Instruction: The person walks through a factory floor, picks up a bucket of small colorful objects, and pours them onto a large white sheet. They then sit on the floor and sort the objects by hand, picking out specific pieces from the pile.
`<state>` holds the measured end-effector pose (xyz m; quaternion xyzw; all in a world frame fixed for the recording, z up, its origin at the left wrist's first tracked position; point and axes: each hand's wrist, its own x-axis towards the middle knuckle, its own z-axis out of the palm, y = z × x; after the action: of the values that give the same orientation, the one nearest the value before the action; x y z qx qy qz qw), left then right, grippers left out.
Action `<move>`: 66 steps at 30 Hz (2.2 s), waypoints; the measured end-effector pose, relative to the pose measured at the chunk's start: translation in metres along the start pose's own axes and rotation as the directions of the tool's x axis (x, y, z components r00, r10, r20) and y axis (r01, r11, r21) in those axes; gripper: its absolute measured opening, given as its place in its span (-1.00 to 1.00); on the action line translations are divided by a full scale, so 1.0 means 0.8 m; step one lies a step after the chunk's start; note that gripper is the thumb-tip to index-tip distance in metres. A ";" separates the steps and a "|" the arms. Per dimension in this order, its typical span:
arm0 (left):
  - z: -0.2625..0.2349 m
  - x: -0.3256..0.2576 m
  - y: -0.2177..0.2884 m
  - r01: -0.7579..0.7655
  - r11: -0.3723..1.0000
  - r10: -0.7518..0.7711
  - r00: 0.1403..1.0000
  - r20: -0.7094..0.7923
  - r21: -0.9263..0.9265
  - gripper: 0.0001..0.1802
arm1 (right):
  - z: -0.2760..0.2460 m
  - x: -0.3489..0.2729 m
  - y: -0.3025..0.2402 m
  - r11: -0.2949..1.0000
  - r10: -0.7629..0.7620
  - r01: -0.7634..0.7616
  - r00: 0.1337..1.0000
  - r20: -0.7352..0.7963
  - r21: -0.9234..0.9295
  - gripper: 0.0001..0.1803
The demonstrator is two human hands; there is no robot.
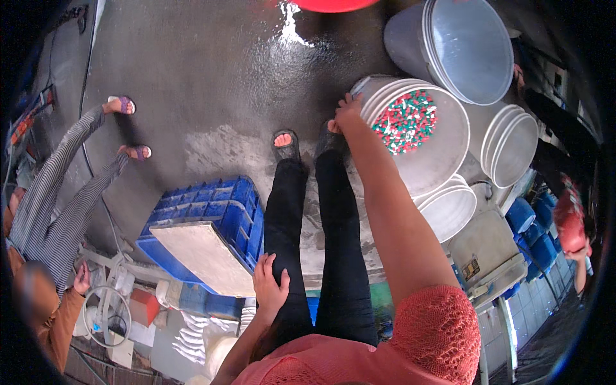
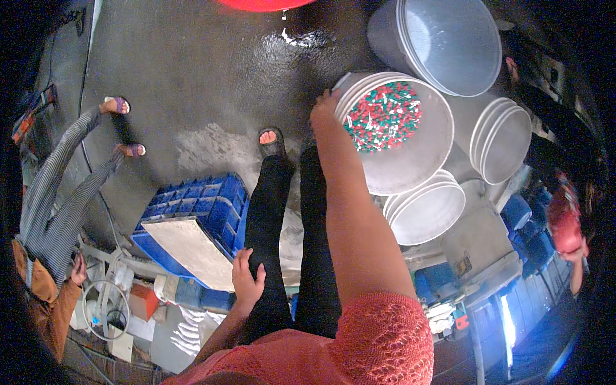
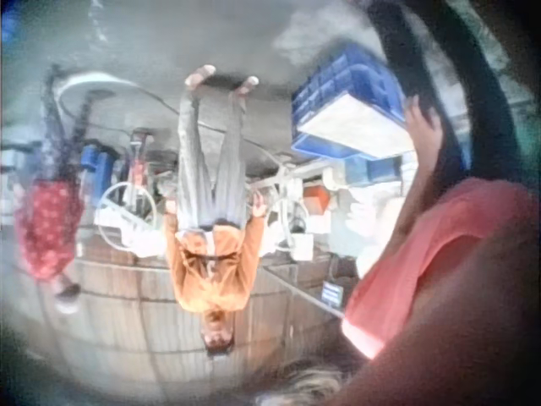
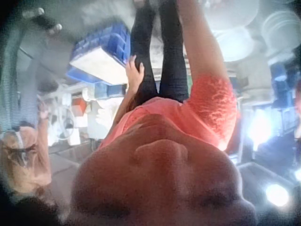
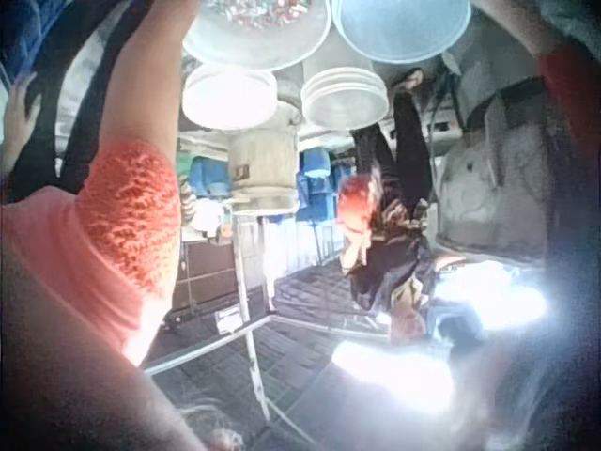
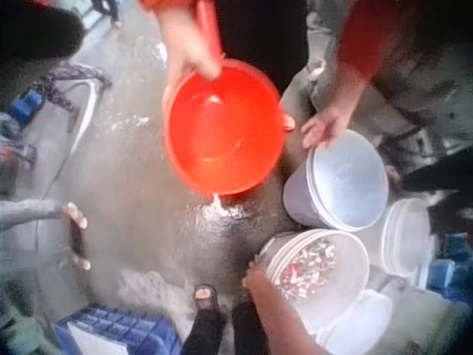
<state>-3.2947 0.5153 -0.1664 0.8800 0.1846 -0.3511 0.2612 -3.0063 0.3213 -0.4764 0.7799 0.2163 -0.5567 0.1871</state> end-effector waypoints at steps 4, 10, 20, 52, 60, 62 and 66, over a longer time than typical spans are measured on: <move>0.002 0.002 0.007 0.020 1.000 -0.020 1.000 0.001 -0.016 -0.48 | 0.024 0.033 -0.010 0.902 0.306 -0.202 0.923 0.235 -0.381 -0.25; 0.007 0.002 0.011 0.035 0.998 -0.035 0.999 0.004 -0.043 -0.48 | -0.029 0.016 -0.003 0.874 0.172 0.038 0.908 0.381 -0.485 -0.37; 0.006 0.017 0.027 -0.002 1.000 0.000 0.997 -0.083 -0.023 -0.48 | 0.052 0.089 -0.020 0.840 -0.064 0.185 0.967 0.246 -0.510 -0.50; -0.287 -0.057 -0.072 0.297 0.899 -0.327 0.944 -0.041 -0.320 -0.76 | 0.044 -0.350 0.134 -0.959 0.217 0.178 0.961 0.170 0.220 -0.75; -0.453 -0.010 -0.153 0.407 0.887 -0.437 0.893 -0.105 -0.219 -0.75 | -0.126 -0.473 0.107 -0.910 0.367 0.239 0.844 0.392 0.338 -0.72; -0.513 0.034 -0.203 0.352 0.905 -0.392 0.909 -0.141 -0.240 -0.75 | -0.169 -0.457 0.099 -0.898 0.413 0.300 0.829 0.378 0.322 -0.81; -0.717 0.110 -0.152 0.058 0.963 -0.120 0.967 -0.225 -0.264 -0.75 | -0.268 -0.429 0.068 -0.906 0.395 0.252 0.791 0.466 0.340 -0.83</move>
<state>-2.9971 0.9628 0.0842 0.8657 0.2980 -0.2273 0.3318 -2.9065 0.3459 -0.0813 0.4327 -0.6741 -0.0901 -0.5918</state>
